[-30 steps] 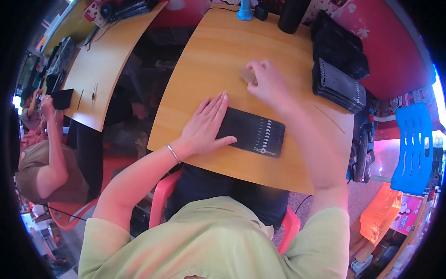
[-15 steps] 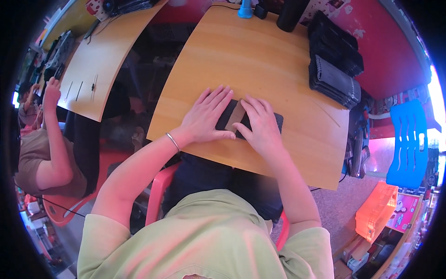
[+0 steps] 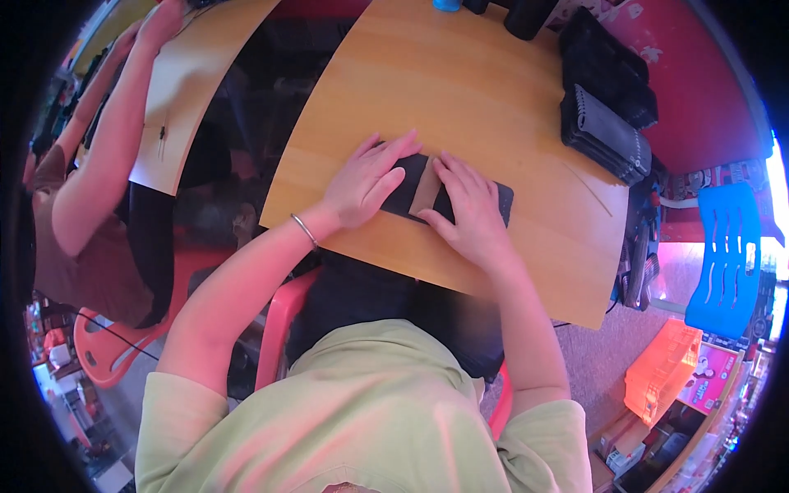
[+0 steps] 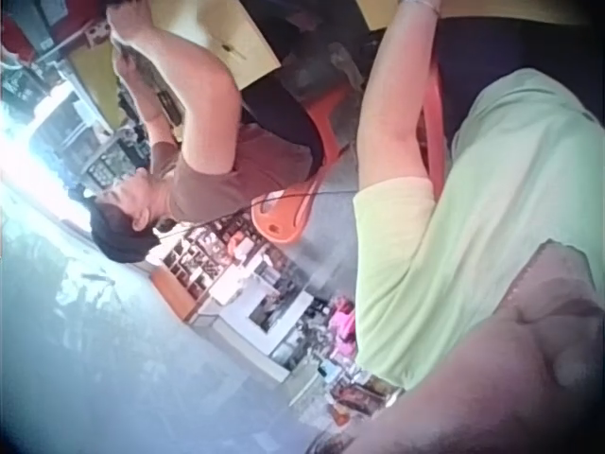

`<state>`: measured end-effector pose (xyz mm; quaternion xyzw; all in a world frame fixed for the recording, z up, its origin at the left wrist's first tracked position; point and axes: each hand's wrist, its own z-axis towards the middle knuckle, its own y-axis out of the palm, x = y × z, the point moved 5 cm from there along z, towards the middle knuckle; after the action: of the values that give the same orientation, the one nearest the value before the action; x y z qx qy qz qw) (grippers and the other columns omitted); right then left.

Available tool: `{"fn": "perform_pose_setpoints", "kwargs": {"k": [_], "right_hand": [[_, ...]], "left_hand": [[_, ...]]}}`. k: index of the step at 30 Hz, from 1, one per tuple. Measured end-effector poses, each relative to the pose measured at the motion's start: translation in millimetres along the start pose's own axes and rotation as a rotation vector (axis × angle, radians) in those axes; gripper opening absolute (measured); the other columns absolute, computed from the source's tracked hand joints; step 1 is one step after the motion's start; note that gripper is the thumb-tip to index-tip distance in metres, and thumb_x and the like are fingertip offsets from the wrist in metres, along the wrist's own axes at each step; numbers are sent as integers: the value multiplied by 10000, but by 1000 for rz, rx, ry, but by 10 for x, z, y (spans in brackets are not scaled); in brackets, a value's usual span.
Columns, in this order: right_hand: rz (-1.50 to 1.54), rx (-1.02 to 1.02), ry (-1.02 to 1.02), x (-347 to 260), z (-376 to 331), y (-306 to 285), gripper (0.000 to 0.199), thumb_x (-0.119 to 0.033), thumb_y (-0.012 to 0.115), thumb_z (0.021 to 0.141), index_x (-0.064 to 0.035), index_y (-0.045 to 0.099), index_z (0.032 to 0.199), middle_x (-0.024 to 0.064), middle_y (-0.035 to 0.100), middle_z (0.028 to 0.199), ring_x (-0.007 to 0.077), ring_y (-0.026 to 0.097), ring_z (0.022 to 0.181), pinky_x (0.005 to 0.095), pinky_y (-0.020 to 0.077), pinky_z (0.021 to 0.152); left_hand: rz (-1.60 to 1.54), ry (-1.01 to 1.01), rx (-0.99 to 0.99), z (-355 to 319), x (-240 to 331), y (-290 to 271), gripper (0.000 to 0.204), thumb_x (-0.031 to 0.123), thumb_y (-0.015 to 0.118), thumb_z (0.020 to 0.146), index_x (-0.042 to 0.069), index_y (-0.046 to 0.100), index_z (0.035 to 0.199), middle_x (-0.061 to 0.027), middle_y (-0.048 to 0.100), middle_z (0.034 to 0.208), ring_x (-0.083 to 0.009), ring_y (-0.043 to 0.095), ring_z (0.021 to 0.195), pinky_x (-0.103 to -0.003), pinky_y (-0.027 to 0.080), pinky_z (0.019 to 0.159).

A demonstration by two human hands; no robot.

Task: The recorder is sorting, aligning, and stacking black textile straps on a table.

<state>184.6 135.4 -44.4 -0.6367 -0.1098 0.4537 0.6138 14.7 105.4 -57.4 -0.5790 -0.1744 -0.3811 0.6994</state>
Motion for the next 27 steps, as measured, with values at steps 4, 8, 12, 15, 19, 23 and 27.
{"fn": "perform_pose_setpoints", "kwargs": {"k": [4,8,12,15,19,23,27], "right_hand": [[22,-35,-3,6,6,-20,715,-315,722,761,-51,413,1349,146,404,1407,300,350,1326,443,271,1067],[35,-45,-19,-1,3,-29,728,-298,736,743,-55,413,1348,142,400,1414,299,348,1328,447,266,1070],[41,-65,-43,5,3,-37,726,-287,737,731,-57,418,1341,140,400,1415,295,345,1333,456,266,1072],[32,-64,-33,16,2,-27,728,-287,733,726,-56,416,1340,137,401,1415,293,342,1337,458,268,1073],[18,-35,-37,-10,-3,-34,727,-291,730,721,-57,421,1336,136,399,1418,297,337,1341,459,270,1073],[16,-15,-12,-71,8,-65,723,-275,739,696,-41,444,1313,146,414,1392,308,358,1319,455,287,1062],[-7,-28,3,-82,37,-46,733,-260,748,667,-21,458,1297,146,433,1349,303,386,1291,450,315,1039]], "left_hand": [[-12,-3,3,3,-15,12,552,340,316,968,65,262,1444,-121,515,1326,-273,420,1278,-445,156,1125],[-2,5,20,8,-15,11,538,329,328,965,60,290,1429,-122,534,1304,-276,436,1264,-450,171,1121],[15,12,36,33,-7,14,509,252,415,934,58,338,1398,-120,556,1277,-278,452,1247,-462,202,1111],[-6,-28,31,41,-41,12,521,176,507,882,41,369,1366,-153,536,1279,-314,445,1240,-462,251,1092],[91,37,165,25,-44,6,555,144,573,833,21,386,1342,-199,505,1278,-365,430,1233,-457,294,1072],[129,-3,163,15,-42,-4,564,146,615,804,8,414,1313,-232,482,1274,-399,419,1227,-454,318,1056],[75,-30,171,23,-65,-33,538,130,623,782,12,447,1277,-222,498,1256,-395,438,1208,-455,332,1045]]}}
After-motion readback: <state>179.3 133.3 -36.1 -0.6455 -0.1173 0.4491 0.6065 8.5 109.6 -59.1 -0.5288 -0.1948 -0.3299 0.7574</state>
